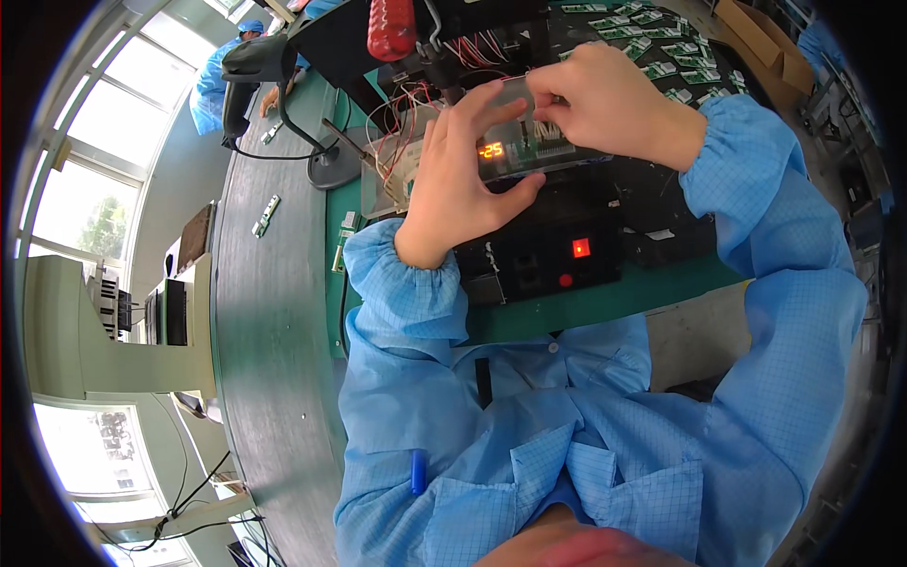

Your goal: Testing printed circuit boards using a specialized fixture and a handheld barcode scanner.

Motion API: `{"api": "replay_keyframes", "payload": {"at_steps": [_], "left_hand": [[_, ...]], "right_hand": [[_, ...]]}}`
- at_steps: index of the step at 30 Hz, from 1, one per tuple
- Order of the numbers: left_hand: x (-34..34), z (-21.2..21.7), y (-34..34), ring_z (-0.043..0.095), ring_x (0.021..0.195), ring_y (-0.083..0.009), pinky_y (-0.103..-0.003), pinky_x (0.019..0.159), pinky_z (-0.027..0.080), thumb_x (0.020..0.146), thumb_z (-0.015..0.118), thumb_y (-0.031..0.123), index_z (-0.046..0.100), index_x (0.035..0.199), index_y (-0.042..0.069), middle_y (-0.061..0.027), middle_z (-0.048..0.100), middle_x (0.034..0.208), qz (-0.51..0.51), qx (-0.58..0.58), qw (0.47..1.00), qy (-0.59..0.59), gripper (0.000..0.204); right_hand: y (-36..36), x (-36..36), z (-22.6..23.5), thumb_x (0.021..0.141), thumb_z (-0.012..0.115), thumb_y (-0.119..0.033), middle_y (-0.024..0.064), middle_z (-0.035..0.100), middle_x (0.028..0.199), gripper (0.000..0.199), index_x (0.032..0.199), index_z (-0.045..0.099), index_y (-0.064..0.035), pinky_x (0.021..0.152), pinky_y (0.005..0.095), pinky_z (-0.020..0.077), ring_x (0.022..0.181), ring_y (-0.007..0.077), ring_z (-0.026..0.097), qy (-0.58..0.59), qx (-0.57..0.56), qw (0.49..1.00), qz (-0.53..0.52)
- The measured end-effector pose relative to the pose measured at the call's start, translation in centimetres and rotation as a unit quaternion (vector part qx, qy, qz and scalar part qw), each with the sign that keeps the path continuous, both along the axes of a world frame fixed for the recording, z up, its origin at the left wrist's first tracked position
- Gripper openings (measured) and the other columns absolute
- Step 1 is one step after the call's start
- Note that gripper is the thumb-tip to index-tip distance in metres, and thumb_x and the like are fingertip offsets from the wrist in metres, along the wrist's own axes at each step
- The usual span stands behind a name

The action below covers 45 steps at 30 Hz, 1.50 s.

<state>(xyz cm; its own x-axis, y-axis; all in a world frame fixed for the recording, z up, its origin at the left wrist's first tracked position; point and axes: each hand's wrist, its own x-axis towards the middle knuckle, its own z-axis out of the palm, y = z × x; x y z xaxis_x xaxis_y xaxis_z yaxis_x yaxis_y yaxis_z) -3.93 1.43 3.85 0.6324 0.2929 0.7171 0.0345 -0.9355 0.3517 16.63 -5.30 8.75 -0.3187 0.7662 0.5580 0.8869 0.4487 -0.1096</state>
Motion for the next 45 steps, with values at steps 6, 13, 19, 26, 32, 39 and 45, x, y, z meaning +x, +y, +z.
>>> {"api": "replay_keyframes", "payload": {"at_steps": [6,13,19,26,32,39,45], "left_hand": [[0.0,-0.1,0.0,0.055,0.110,-0.0304,-0.041,0.096,0.041,0.064,0.082,0.017,0.035,0.140,0.006,-0.0054,0.066,0.121,-0.004,0.009,1.000,0.002,0.090],[0.0,0.1,0.0,0.055,0.111,-0.0310,-0.041,0.097,0.040,0.064,0.082,0.017,0.034,0.140,0.006,-0.0057,0.066,0.121,0.001,-0.014,1.000,0.009,0.090],[-0.2,0.5,-0.4,0.050,0.119,-0.0364,-0.043,0.098,0.042,0.063,0.083,0.014,0.038,0.138,0.007,-0.0125,0.052,0.135,-0.016,-0.004,1.000,-0.017,0.088],[-0.1,0.8,-0.3,0.047,0.120,-0.0382,-0.043,0.098,0.045,0.061,0.083,0.011,0.041,0.137,0.007,-0.0165,0.047,0.137,-0.042,0.001,0.999,-0.019,0.087],[-0.2,0.4,-0.5,0.051,0.113,-0.0353,-0.042,0.094,0.046,0.063,0.082,0.014,0.041,0.137,0.006,-0.0128,0.060,0.122,-0.019,-0.015,1.000,0.010,0.085],[-0.4,0.5,-0.3,0.054,0.104,-0.0341,-0.041,0.092,0.046,0.065,0.080,0.015,0.041,0.137,0.004,-0.0124,0.063,0.116,-0.026,-0.033,0.999,-0.011,0.083],[-0.9,1.5,-0.7,0.052,0.111,-0.0337,-0.041,0.097,0.043,0.067,0.082,0.013,0.036,0.140,0.003,-0.0117,0.061,0.124,-0.014,-0.061,0.997,0.048,0.087]], "right_hand": [[0.3,0.1,0.1,0.072,0.069,-0.007,0.0108,0.063,0.062,0.004,0.073,0.065,-0.0062,0.053,0.0376,0.0480,0.057,0.0294,0.063,0.020,-0.013,1.000,0.001],[-0.1,0.2,0.4,0.072,0.071,-0.009,0.0097,0.066,0.066,0.008,0.077,0.066,-0.0069,0.055,0.0369,0.0486,0.060,0.0294,0.064,0.024,-0.042,0.999,-0.016],[-1.8,1.4,0.4,0.077,0.077,-0.015,0.0117,0.072,0.087,0.021,0.094,0.072,-0.0046,0.063,0.0335,0.0545,0.073,0.0277,0.069,0.048,0.117,0.992,-0.021],[-1.9,1.6,0.0,0.078,0.074,-0.013,0.0105,0.072,0.082,0.012,0.087,0.073,-0.0035,0.062,0.0309,0.0551,0.070,0.0274,0.069,0.008,-0.038,0.997,-0.059],[-0.3,0.7,0.5,0.077,0.074,-0.013,0.0118,0.069,0.075,0.010,0.081,0.071,-0.0037,0.056,0.0352,0.0507,0.065,0.0299,0.066,0.065,-0.053,0.996,0.000],[0.3,-0.2,0.5,0.072,0.074,-0.010,0.0145,0.063,0.065,0.008,0.075,0.068,-0.0057,0.054,0.0399,0.0488,0.060,0.0341,0.063,0.054,-0.044,0.997,0.021],[0.0,-0.6,1.1,0.071,0.074,-0.011,0.0129,0.064,0.064,0.008,0.072,0.067,-0.0067,0.055,0.0412,0.0496,0.059,0.0338,0.063,-0.003,-0.033,0.999,-0.023]]}}
